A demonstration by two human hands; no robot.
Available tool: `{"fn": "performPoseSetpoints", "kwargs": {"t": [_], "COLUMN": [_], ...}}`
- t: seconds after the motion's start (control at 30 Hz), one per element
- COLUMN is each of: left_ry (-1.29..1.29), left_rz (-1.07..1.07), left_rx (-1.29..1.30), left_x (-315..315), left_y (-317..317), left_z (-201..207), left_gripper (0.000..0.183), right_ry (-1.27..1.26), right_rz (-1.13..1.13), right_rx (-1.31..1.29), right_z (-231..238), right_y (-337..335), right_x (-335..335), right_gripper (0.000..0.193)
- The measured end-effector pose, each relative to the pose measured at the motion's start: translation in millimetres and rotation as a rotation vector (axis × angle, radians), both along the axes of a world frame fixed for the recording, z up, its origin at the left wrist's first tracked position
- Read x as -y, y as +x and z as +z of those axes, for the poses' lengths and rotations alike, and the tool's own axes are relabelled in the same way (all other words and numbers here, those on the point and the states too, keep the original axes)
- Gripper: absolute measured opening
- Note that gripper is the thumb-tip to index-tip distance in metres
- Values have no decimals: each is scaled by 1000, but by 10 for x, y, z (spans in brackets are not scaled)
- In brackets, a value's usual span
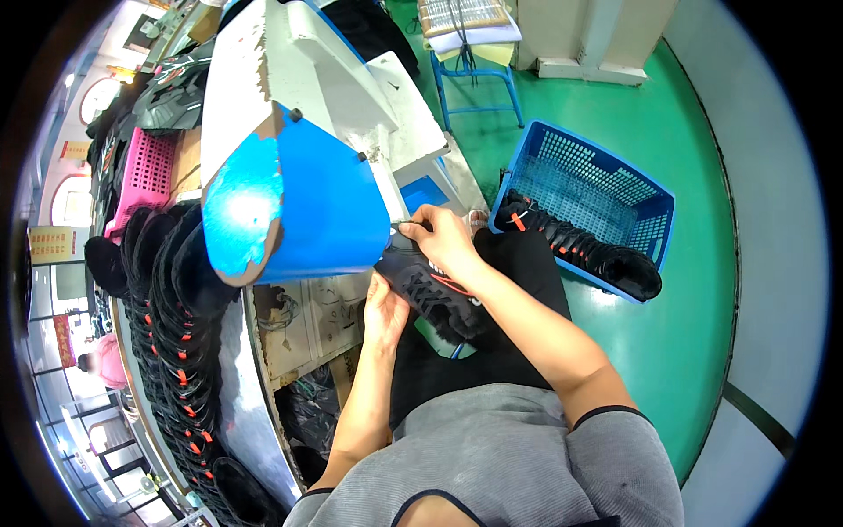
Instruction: The person repeatedly picks black shoes with red laces from a blue basket, places them on a blue and white jig, and secures the laces. The person then removes the shoes and places them on a metal table. The process is repeated multiple times.
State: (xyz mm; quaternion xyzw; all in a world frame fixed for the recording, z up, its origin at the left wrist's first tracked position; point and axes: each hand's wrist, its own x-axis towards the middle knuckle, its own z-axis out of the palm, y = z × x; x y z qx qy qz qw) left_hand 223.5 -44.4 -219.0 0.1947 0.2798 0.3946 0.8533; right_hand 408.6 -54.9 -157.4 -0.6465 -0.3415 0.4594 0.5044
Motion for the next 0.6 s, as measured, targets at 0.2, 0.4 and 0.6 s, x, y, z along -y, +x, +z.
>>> {"fn": "performPoseSetpoints", "kwargs": {"t": [0.2, 0.4, 0.6], "left_ry": [32, 1092, 1529], "left_rz": [-184, -355, -335], "left_rx": [-237, -993, -1437], "left_x": [180, 753, 1228], "left_y": [-497, -401, -336], "left_z": [314, 1620, 1183], "left_gripper": [38, 43, 39], "right_ry": [28, 104, 57], "right_rz": [-51, -546, -585], "right_rx": [-598, -964, -1093], "right_z": [-58, -78, -410], "right_y": [-317, 244, 81], "right_x": [583, 1347, 1395], "right_gripper": [20, 27, 24]}}
